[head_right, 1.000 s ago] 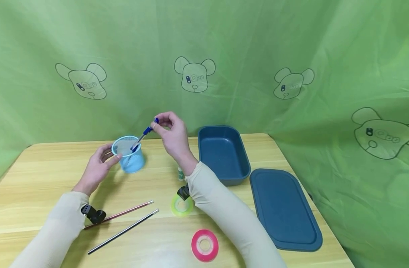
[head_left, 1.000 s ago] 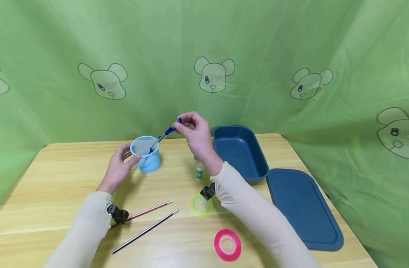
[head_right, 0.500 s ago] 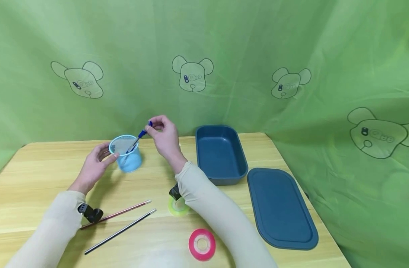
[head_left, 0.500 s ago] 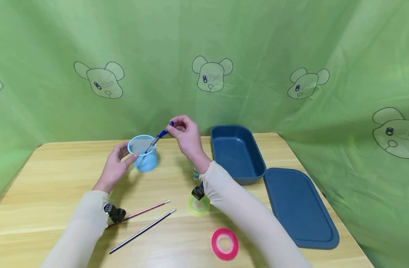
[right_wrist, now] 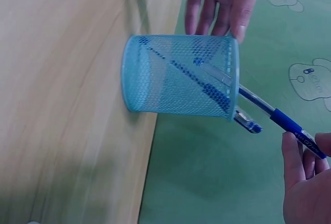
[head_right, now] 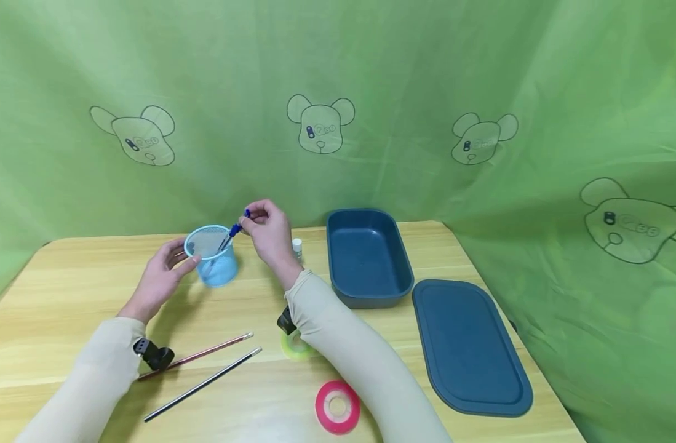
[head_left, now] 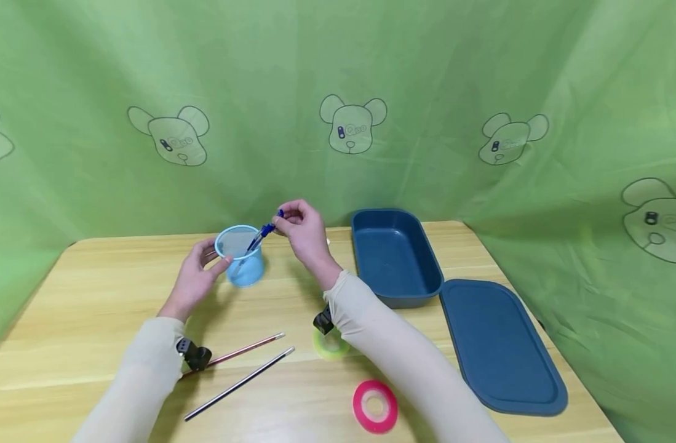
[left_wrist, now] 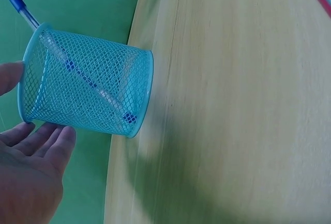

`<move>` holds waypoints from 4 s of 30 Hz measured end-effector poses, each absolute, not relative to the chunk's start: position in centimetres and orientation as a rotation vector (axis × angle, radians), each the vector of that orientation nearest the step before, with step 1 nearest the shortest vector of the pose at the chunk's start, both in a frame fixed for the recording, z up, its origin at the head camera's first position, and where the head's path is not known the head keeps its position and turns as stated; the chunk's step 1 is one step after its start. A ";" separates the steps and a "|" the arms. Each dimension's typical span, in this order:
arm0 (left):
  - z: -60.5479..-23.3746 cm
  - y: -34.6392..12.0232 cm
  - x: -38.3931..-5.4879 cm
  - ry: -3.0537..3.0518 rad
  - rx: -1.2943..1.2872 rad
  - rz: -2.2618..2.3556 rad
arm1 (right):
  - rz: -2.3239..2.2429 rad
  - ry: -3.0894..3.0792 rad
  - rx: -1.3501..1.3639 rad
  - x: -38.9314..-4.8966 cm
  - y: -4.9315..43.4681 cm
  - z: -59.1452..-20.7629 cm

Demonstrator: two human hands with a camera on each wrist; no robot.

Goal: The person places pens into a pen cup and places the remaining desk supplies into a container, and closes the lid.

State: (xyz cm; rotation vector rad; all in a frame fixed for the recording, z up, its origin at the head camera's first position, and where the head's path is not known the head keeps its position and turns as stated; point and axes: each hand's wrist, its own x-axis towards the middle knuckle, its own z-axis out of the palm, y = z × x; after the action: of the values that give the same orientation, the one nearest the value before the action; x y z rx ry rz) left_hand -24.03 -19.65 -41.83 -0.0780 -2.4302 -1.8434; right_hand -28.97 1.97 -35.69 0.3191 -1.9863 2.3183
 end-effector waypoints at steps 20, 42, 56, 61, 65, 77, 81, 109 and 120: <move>-41.7 -19.5 -23.7 -2.469 -0.079 -1.825 | 2.083 -2.365 0.354 -30.0 1.3 -37.2; -41.5 -19.4 -24.2 -2.475 -0.080 -1.835 | 2.180 -2.322 0.315 -30.4 0.4 -38.1; -41.5 -19.5 -24.1 -2.477 -0.052 -1.857 | 2.285 -2.271 0.302 -30.7 0.2 -38.5; -41.5 -19.7 -24.0 -2.466 -0.048 -1.865 | 2.291 -2.252 0.290 -30.7 0.2 -38.7; -41.4 -19.7 -24.0 -2.460 -0.055 -1.881 | 2.203 -2.301 0.307 -30.5 0.6 -38.7; -41.6 -20.0 -24.1 -2.422 -0.063 -1.932 | 1.703 -2.486 0.609 -28.6 2.7 -37.0; -41.6 -20.1 -23.9 -2.406 -0.061 -1.949 | 1.666 -2.556 0.692 -27.3 3.4 -36.5; -41.6 -19.9 -23.9 -2.430 -0.051 -1.946 | 1.377 -3.127 1.337 -22.8 5.2 -40.0; -41.4 -19.8 -24.0 -2.434 -0.055 -1.933 | 1.083 -3.227 1.426 -22.4 4.7 -41.7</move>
State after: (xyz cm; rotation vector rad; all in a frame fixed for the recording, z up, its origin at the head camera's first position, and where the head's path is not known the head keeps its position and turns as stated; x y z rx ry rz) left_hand -23.96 -19.84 -41.43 -0.0547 -2.4342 -1.9333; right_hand -22.43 4.72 -41.65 1.4258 -3.2269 1.0832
